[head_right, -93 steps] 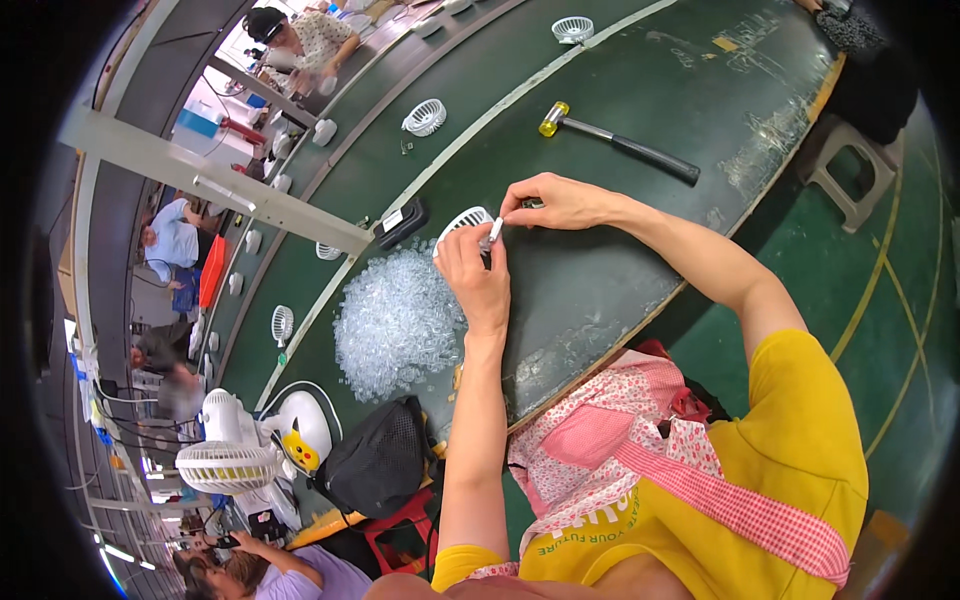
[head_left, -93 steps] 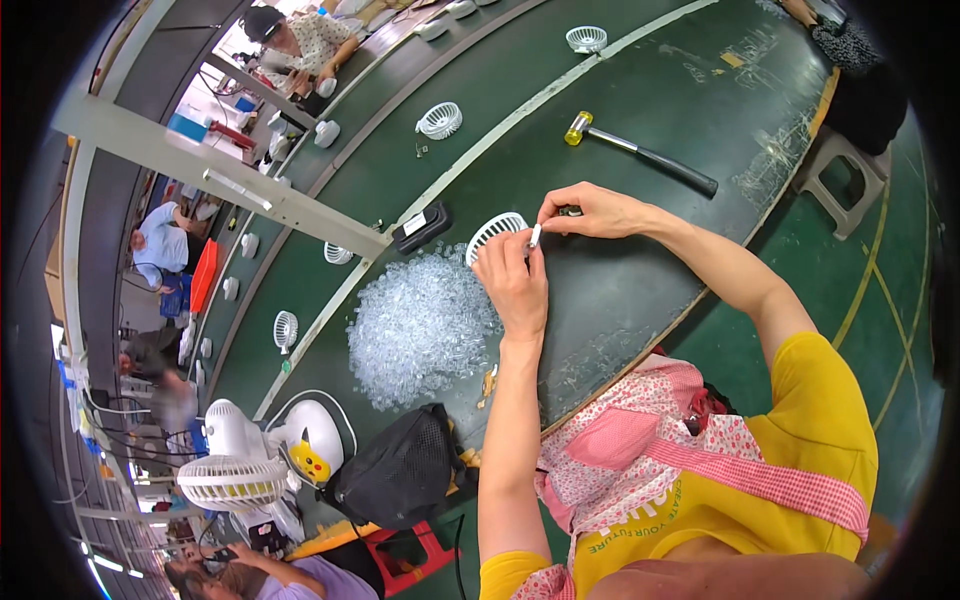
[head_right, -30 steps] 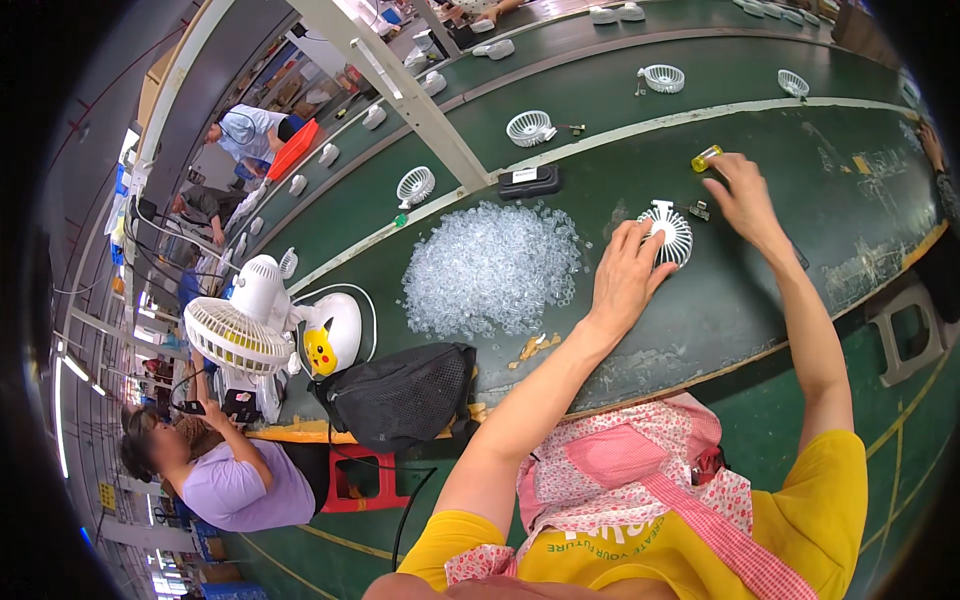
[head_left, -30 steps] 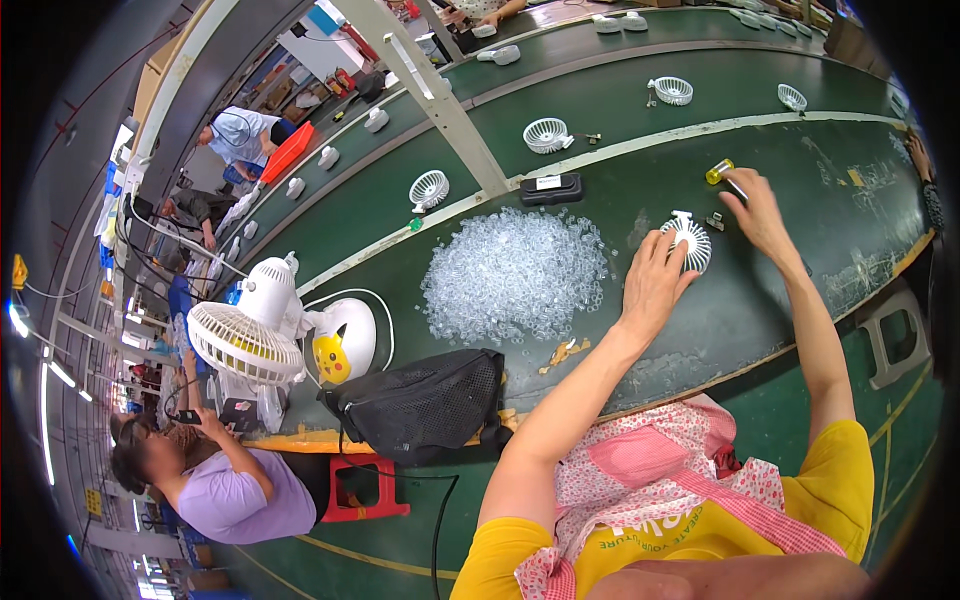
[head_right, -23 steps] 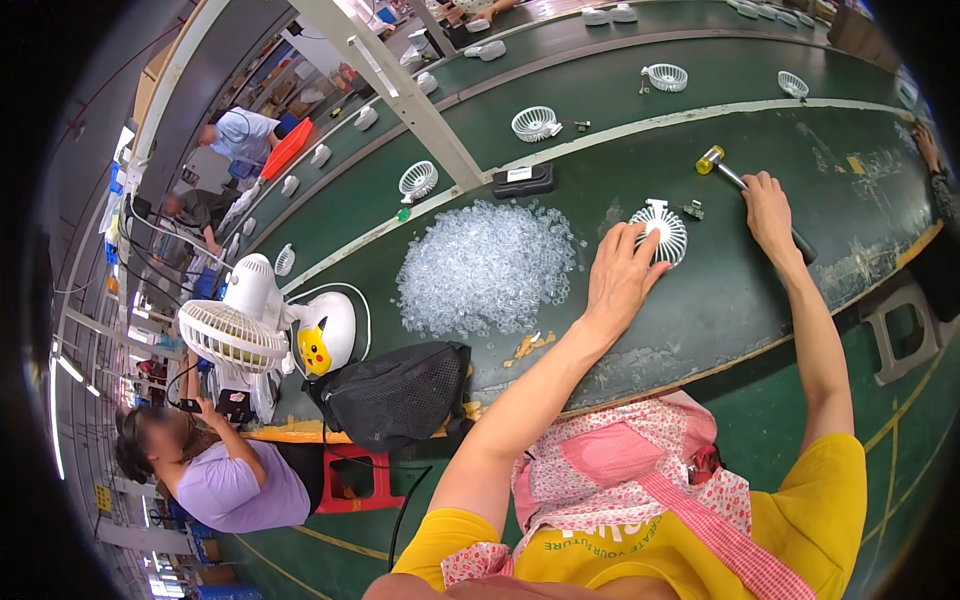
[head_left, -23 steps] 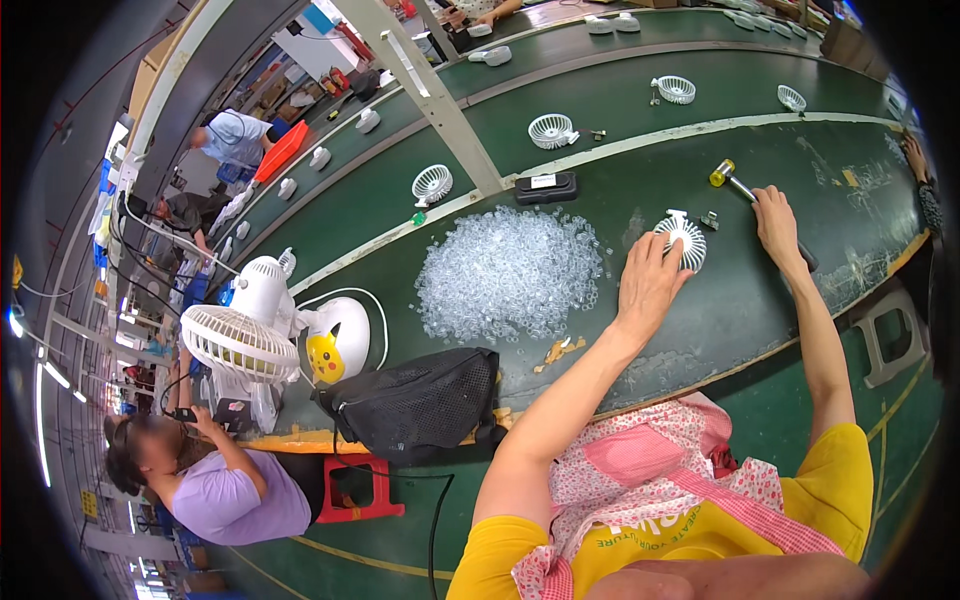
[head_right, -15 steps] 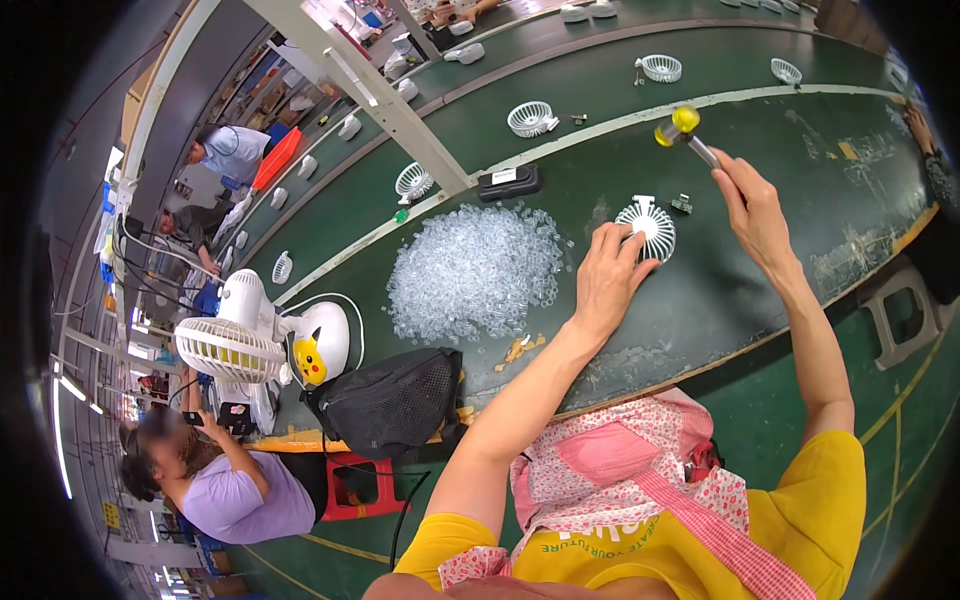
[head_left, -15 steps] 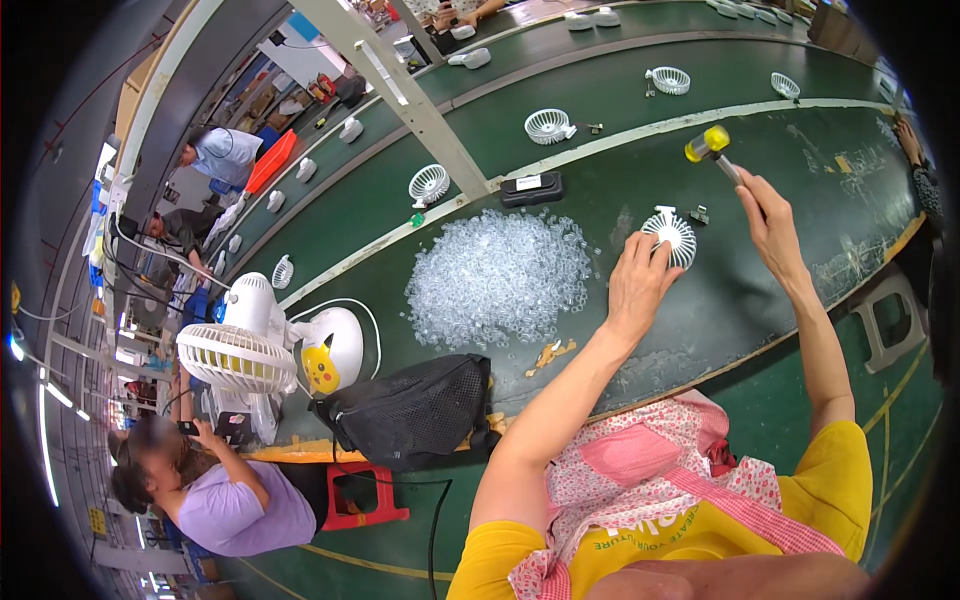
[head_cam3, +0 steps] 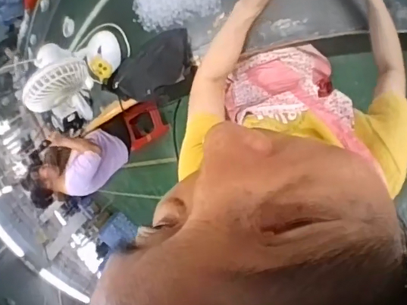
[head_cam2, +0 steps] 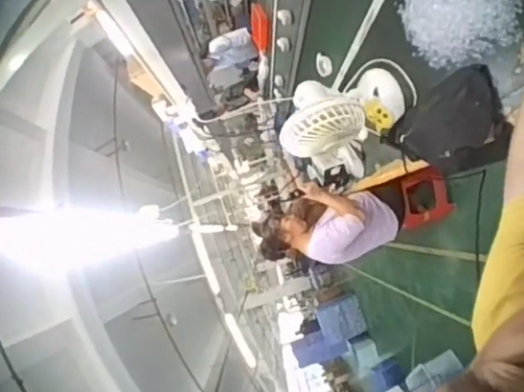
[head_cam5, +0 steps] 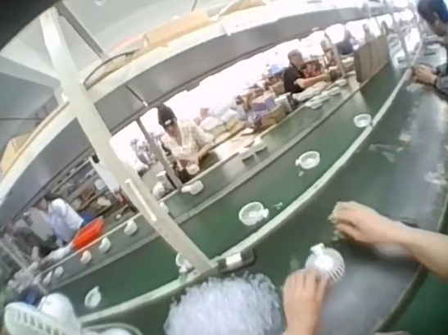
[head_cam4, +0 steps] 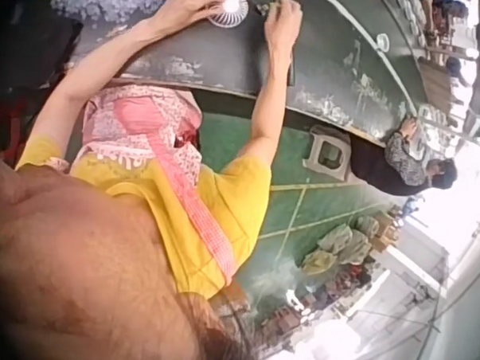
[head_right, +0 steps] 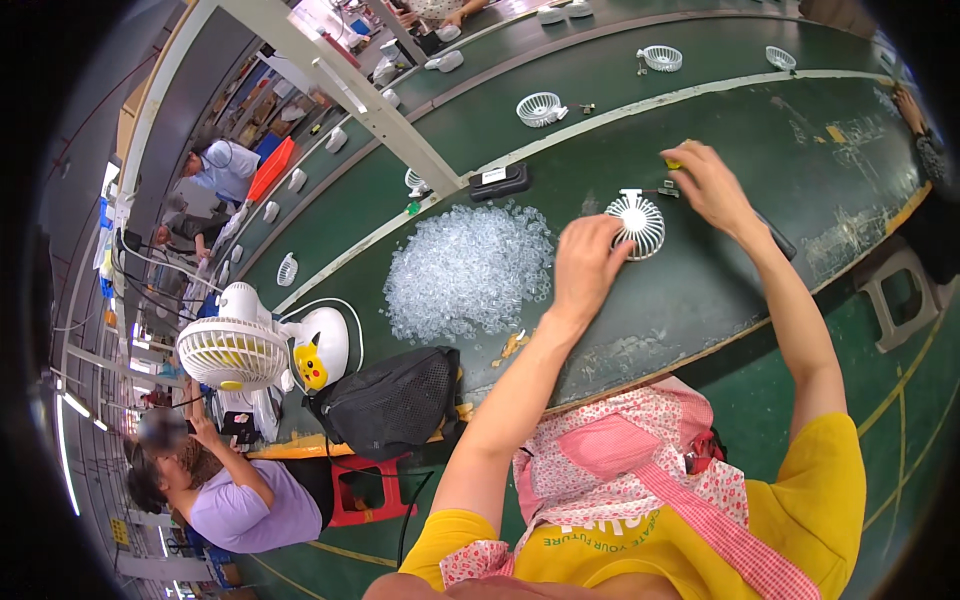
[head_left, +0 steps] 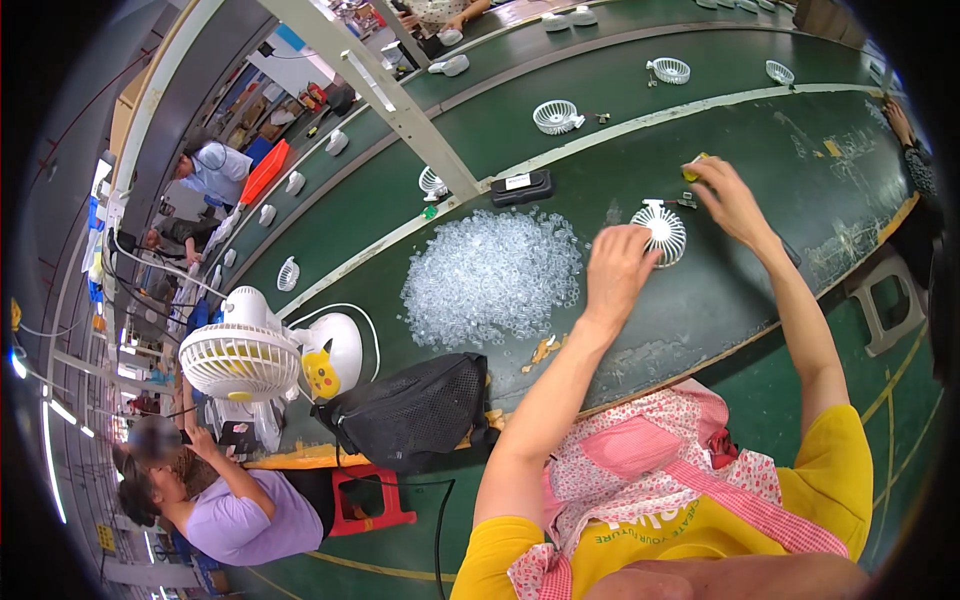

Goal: The person assembles mini fan covers along an assembly line by fitting small plastic pieces onto fan grilles by hand, tapping them with a mallet, and placing the assembled grilles onto the conveyor belt.

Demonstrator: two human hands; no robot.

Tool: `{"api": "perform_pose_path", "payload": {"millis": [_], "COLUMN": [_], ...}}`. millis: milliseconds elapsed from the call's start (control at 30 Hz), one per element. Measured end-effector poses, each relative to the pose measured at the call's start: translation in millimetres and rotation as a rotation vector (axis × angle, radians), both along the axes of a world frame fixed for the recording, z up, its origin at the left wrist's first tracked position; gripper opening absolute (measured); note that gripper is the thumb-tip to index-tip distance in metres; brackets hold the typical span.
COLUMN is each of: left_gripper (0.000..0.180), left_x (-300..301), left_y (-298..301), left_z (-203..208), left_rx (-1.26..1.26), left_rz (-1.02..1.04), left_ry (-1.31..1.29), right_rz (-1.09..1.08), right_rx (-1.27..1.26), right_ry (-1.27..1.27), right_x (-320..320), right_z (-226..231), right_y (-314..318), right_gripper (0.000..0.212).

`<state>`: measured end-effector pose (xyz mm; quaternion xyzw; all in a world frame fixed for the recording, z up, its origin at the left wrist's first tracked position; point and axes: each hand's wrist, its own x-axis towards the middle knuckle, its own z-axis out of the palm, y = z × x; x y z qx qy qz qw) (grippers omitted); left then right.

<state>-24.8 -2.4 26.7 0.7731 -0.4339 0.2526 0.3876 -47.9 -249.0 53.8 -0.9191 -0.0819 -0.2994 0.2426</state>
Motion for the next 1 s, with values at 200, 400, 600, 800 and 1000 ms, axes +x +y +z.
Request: {"api": "perform_pose_path", "payload": {"millis": [200,400,600,800,1000], "left_gripper": [0.01,0.01,0.021,0.014,0.012], "left_x": [37,46,33,27,18], "left_y": [37,72,70,63,35], "left_z": [18,31,38,34,33], "left_rx": [-0.003,0.192,0.487,0.581,0.179], "left_rz": [0.251,0.332,0.061,0.063,0.148], "left_ry": [0.119,0.251,0.36,0.332,0.451], "right_rz": [0.281,0.243,0.227,0.231,0.305], "right_rx": [0.085,0.196,0.187,0.303,0.567], "right_ry": [0.303,0.329,0.291,0.315,0.399], "right_x": [43,35,33,30,21], "right_z": [-28,-29,-32,-27,-17], "right_y": [2,15,16,16,27], "right_gripper": [0.015,0.01,0.012,0.014,0.016]}}
